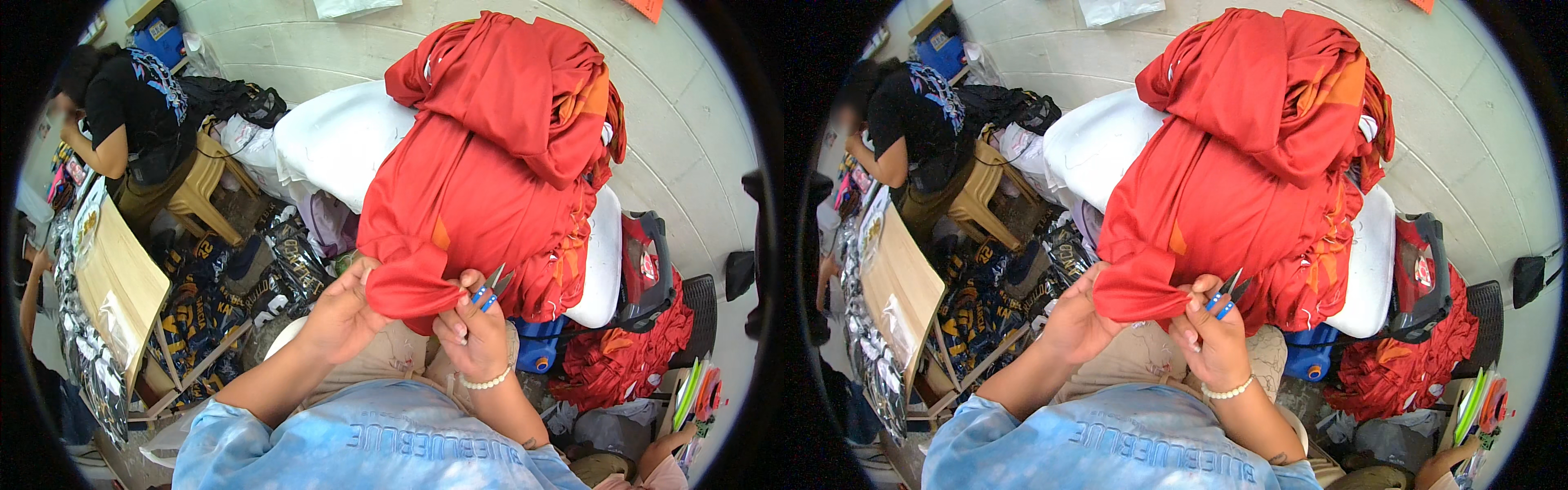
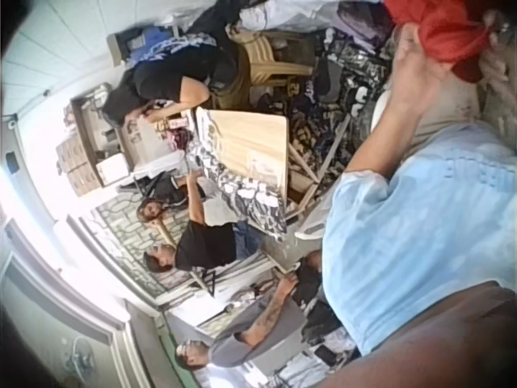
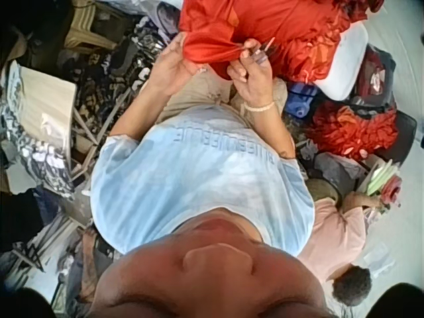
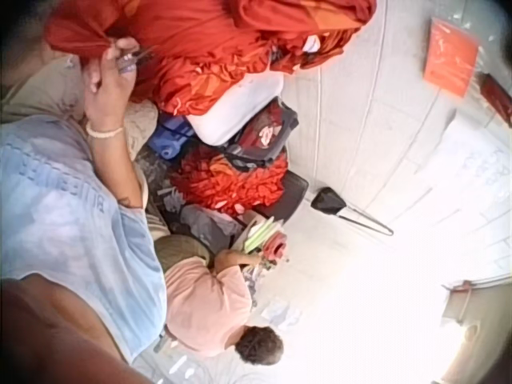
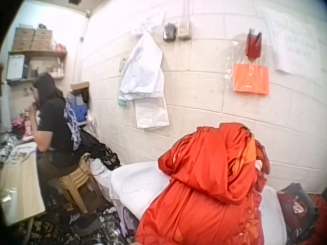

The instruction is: The person uses scissors to trim the white inner lining along the edge of a red fabric garment. They repeatedly adjust the fabric and make small cuts while seated in a cluttered workspace.

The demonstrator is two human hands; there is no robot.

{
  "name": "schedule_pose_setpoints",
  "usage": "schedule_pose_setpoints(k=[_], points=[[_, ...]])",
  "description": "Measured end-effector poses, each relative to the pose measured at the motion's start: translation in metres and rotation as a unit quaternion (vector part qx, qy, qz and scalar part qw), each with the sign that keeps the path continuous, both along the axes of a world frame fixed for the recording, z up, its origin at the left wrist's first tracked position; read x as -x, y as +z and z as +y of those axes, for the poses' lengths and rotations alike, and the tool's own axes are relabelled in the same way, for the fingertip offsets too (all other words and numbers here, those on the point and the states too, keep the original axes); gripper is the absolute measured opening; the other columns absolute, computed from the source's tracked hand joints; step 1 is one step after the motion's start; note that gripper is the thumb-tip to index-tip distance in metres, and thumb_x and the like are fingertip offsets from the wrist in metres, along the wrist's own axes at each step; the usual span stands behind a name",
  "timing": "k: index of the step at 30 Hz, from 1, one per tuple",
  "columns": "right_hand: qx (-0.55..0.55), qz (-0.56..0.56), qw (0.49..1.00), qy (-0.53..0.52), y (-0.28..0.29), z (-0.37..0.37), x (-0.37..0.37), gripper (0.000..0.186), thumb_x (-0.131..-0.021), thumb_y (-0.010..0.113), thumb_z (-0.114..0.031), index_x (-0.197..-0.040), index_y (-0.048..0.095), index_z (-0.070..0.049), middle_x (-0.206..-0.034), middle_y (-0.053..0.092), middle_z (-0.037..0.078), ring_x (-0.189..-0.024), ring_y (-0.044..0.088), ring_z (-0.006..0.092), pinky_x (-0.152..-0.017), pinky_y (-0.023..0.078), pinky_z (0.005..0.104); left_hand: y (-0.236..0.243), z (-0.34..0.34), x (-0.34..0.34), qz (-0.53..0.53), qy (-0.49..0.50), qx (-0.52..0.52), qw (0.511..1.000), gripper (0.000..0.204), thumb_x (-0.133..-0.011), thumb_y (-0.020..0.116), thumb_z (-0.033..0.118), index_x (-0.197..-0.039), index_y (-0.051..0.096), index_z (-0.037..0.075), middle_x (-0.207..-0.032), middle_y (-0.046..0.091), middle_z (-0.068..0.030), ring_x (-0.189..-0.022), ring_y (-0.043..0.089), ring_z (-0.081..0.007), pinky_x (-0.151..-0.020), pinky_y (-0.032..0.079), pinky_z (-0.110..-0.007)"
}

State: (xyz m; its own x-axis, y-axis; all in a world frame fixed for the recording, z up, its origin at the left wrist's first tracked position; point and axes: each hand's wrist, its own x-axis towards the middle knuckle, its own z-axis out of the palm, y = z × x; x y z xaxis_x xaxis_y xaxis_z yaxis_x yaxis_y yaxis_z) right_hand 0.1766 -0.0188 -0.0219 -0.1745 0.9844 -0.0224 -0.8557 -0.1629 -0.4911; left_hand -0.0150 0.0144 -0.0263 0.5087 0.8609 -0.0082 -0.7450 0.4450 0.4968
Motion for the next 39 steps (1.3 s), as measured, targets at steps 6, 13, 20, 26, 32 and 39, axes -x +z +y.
schedule_pose_setpoints(k=[6, 13, 20, 26, 32, 39], points=[[-0.065, 0.038, 0.996, 0.038, 0.001, -0.001, -0.001, 0.019, -0.093, 0.052, -0.004, -0.110, 0.049, -0.011, -0.109, 0.058, 0.007, -0.057, 0.048, 0.0095, -0.045, 0.033, 0.0217, 0.006, 0.000, -0.006, 0.108, 0.034, -0.106, 0.988, 0.058, -0.085, 0.065, 0.009, -0.131, 0.029, 0.008, -0.120, 0.050, -0.0082, -0.114, 0.052, -0.0197, -0.096, 0.043, -0.036], [-0.067, -0.064, 0.995, 0.027, 0.020, -0.006, -0.009, 0.025, -0.083, 0.067, -0.006, -0.099, 0.048, -0.006, -0.100, 0.054, 0.009, -0.079, 0.057, 0.0142, -0.057, 0.040, 0.0232, 0.010, -0.005, -0.011, 0.397, 0.208, -0.368, 0.815, 0.084, -0.072, 0.073, -0.004, -0.137, 0.021, 0.010, -0.117, 0.043, -0.0125, -0.099, 0.054, -0.0170, -0.083, 0.047, -0.029], [-0.203, -0.445, 0.856, -0.165, 0.028, -0.010, -0.001, 0.033, -0.074, 0.069, 0.009, -0.088, 0.044, -0.008, -0.085, 0.048, 0.003, -0.079, 0.045, 0.0119, -0.076, 0.037, 0.0241, 0.004, -0.006, 0.005, 0.473, 0.192, -0.238, 0.826, 0.037, -0.080, 0.066, -0.003, -0.112, 0.049, 0.005, -0.091, 0.052, -0.0019, -0.082, 0.055, -0.0085, -0.073, 0.048, -0.025], [-0.029, -0.419, 0.891, -0.174, 0.024, -0.014, 0.004, 0.018, -0.084, 0.067, -0.004, -0.089, 0.050, -0.006, -0.082, 0.050, 0.001, -0.073, 0.046, 0.0080, -0.070, 0.038, 0.0215, 0.021, -0.016, 0.004, 0.077, 0.036, -0.001, 0.996, 0.020, -0.095, 0.051, 0.016, -0.106, 0.056, 0.001, -0.106, 0.063, -0.0112, -0.098, 0.061, -0.0171, -0.086, 0.049, -0.033], [0.089, -0.315, 0.940, -0.098, 0.014, -0.005, 0.005, 0.016, -0.090, 0.064, -0.017, -0.097, 0.055, -0.004, -0.069, 0.049, -0.006, -0.052, 0.040, 0.0022, -0.047, 0.035, 0.0189, 0.042, -0.009, -0.017, 0.051, -0.005, -0.055, 0.997, 0.030, -0.098, 0.047, 0.018, -0.119, 0.054, -0.002, -0.116, 0.061, -0.0148, -0.109, 0.059, -0.0225, -0.095, 0.047, -0.039], [-0.100, -0.508, 0.826, -0.224, 0.019, -0.015, -0.017, 0.031, -0.093, 0.055, -0.013, -0.120, 0.045, -0.001, -0.088, 0.049, 0.002, -0.070, 0.046, 0.0060, -0.062, 0.040, 0.0207, 0.056, -0.007, -0.038, 0.119, 0.015, -0.071, 0.990, 0.030, -0.095, 0.052, 0.009, -0.123, 0.053, 0.000, -0.116, 0.061, -0.0101, -0.107, 0.060, -0.0197, -0.092, 0.051, -0.036]])
